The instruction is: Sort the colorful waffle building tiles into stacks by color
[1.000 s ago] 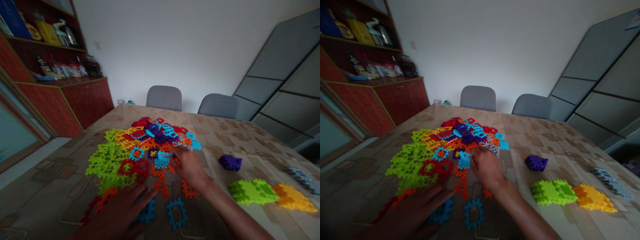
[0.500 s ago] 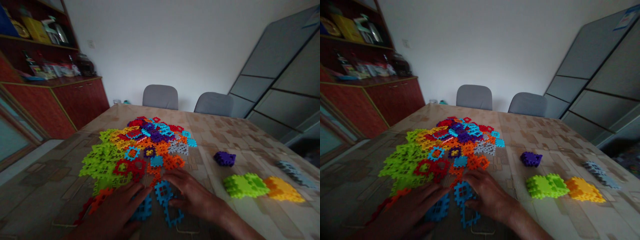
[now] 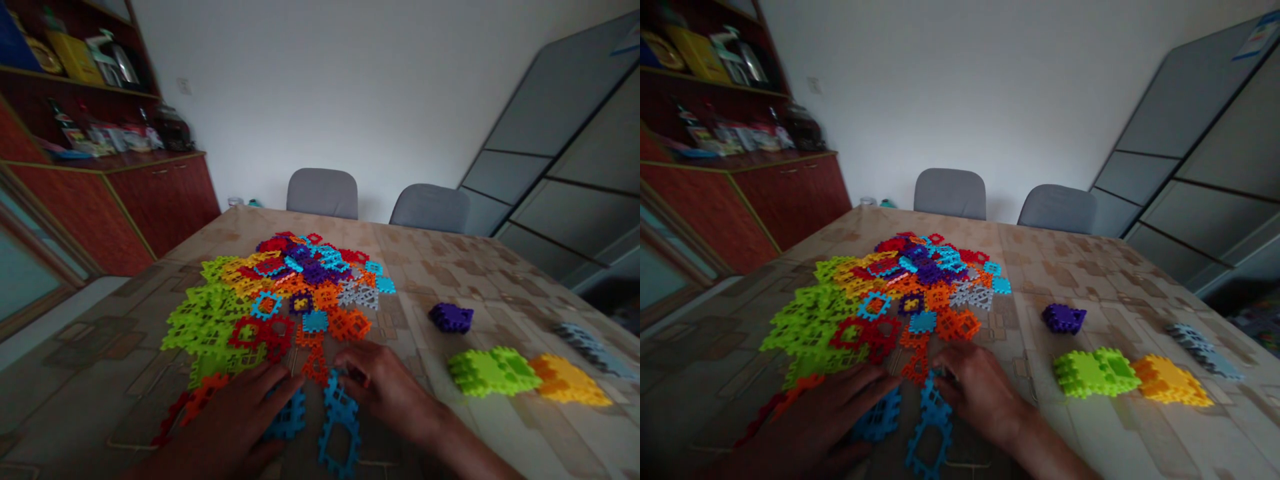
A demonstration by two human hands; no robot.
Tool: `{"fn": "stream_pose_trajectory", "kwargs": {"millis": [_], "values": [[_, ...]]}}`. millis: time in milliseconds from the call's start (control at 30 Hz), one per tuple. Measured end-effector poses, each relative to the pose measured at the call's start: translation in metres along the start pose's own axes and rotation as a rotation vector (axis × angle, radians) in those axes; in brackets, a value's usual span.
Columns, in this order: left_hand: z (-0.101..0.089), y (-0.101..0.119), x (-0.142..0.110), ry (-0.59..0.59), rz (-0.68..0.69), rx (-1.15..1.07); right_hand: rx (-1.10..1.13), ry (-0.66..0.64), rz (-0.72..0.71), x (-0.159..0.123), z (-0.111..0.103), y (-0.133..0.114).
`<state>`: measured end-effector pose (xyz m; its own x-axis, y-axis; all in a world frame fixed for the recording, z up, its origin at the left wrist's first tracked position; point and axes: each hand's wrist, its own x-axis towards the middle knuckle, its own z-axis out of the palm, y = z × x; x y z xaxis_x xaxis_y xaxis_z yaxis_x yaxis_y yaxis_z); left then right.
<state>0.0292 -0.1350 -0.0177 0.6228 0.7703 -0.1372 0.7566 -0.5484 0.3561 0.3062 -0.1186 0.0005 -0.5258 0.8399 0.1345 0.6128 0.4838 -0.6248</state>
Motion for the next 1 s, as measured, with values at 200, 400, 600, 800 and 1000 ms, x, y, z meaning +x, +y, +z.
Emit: {"fn": "stream_pose_trajectory", "kwargs": {"millis": [200, 400, 600, 800, 1000], "values": [[-0.010, 0.008, 0.000, -0.031, -0.008, 0.025, 0.331, 0.096, 0.167, -0.006, -0.012, 0.001], [-0.008, 0.006, 0.000, -0.027, 0.000, 0.027, 0.372, 0.014, 0.281, -0.027, -0.007, 0.008], [-0.003, 0.000, -0.001, -0.025, -0.008, 0.064, 0.013, -0.100, 0.209, -0.049, -0.021, 0.005], [-0.004, -0.002, 0.000, -0.012, -0.017, 0.064, -0.040, -0.285, 0.068, -0.053, -0.024, -0.014], [-0.007, 0.002, 0.000, -0.023, -0.036, 0.067, -0.045, -0.261, 0.020, -0.047, -0.019, -0.018]]}}
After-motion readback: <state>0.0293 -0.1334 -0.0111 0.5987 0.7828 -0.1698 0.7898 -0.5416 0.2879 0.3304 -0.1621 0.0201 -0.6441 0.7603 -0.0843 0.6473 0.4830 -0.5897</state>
